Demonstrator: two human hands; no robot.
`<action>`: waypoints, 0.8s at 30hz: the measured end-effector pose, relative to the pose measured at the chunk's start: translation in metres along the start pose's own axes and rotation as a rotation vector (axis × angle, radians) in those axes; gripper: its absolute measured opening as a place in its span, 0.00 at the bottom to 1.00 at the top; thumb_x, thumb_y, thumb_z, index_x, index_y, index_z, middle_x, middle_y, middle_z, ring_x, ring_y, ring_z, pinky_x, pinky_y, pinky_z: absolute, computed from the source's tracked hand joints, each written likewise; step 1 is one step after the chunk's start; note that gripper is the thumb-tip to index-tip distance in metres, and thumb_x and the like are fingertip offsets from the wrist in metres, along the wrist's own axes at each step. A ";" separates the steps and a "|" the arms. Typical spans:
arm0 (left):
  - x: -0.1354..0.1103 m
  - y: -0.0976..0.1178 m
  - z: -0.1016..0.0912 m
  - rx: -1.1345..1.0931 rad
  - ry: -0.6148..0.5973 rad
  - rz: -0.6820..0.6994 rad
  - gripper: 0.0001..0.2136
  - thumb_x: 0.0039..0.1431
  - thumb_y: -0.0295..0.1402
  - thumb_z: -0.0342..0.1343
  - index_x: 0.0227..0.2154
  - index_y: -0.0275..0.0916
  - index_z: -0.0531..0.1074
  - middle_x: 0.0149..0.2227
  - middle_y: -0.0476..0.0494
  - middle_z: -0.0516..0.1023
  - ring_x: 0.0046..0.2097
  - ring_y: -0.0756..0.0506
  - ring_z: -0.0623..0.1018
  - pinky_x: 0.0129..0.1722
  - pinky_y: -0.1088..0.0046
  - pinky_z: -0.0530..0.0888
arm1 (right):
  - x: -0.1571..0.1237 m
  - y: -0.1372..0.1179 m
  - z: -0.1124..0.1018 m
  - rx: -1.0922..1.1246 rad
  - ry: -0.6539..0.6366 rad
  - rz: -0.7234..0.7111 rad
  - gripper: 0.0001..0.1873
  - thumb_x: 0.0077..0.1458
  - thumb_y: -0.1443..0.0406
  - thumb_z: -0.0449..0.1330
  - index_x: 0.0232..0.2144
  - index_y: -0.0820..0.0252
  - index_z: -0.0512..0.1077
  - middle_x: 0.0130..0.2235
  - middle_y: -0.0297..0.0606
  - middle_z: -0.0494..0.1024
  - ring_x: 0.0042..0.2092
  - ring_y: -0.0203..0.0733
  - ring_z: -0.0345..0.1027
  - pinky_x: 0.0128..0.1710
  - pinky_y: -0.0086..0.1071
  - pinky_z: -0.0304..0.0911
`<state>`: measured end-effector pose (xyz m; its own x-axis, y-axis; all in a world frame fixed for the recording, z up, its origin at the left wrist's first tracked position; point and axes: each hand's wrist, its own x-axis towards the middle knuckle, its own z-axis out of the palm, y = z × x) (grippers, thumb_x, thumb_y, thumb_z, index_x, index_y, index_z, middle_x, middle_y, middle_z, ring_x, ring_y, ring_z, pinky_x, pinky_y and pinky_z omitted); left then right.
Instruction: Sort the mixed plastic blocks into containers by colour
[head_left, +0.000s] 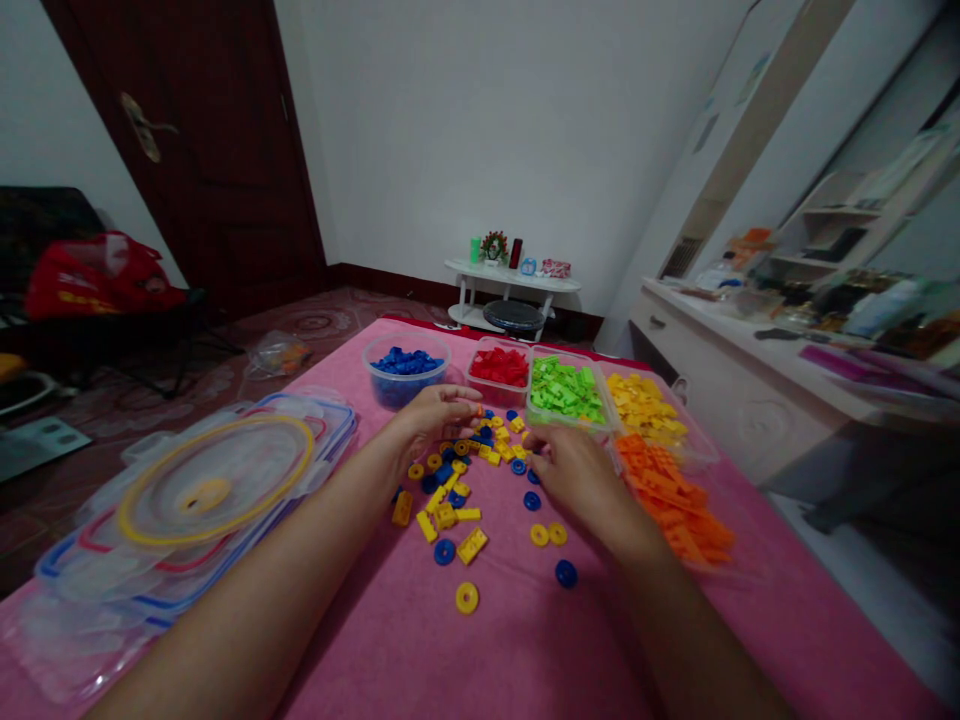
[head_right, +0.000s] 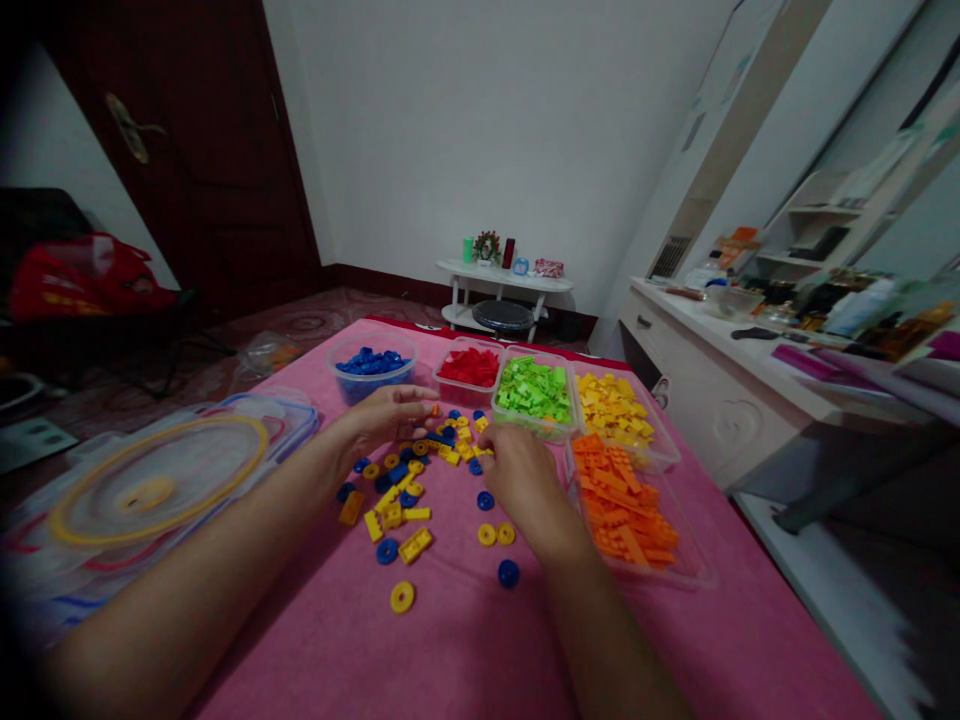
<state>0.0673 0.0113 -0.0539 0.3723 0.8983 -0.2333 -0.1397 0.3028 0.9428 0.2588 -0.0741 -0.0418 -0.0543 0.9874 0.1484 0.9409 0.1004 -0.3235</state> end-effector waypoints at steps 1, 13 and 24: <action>-0.002 0.000 0.002 0.006 -0.052 0.006 0.19 0.43 0.26 0.67 0.40 0.33 0.70 0.29 0.45 0.77 0.26 0.53 0.76 0.26 0.79 0.73 | 0.000 -0.004 0.000 0.073 0.058 -0.022 0.11 0.52 0.68 0.57 0.37 0.59 0.76 0.38 0.40 0.79 0.39 0.40 0.70 0.37 0.29 0.58; -0.017 -0.003 0.038 0.273 -0.276 0.166 0.22 0.45 0.38 0.66 0.42 0.33 0.72 0.28 0.46 0.78 0.27 0.52 0.75 0.26 0.80 0.68 | -0.002 -0.007 -0.035 0.259 0.050 -0.233 0.14 0.52 0.68 0.57 0.40 0.54 0.78 0.37 0.36 0.81 0.37 0.39 0.73 0.36 0.30 0.64; 0.007 -0.025 0.017 1.039 -0.012 0.566 0.14 0.51 0.26 0.56 0.41 0.36 0.77 0.43 0.42 0.80 0.43 0.45 0.77 0.46 0.69 0.71 | -0.013 0.082 -0.087 -0.269 -0.033 0.231 0.14 0.44 0.61 0.65 0.37 0.53 0.78 0.39 0.40 0.80 0.41 0.52 0.73 0.39 0.41 0.64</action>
<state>0.0891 0.0045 -0.0748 0.5065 0.8167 0.2767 0.5236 -0.5462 0.6538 0.3660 -0.0892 0.0106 0.1640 0.9841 0.0688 0.9837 -0.1579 -0.0867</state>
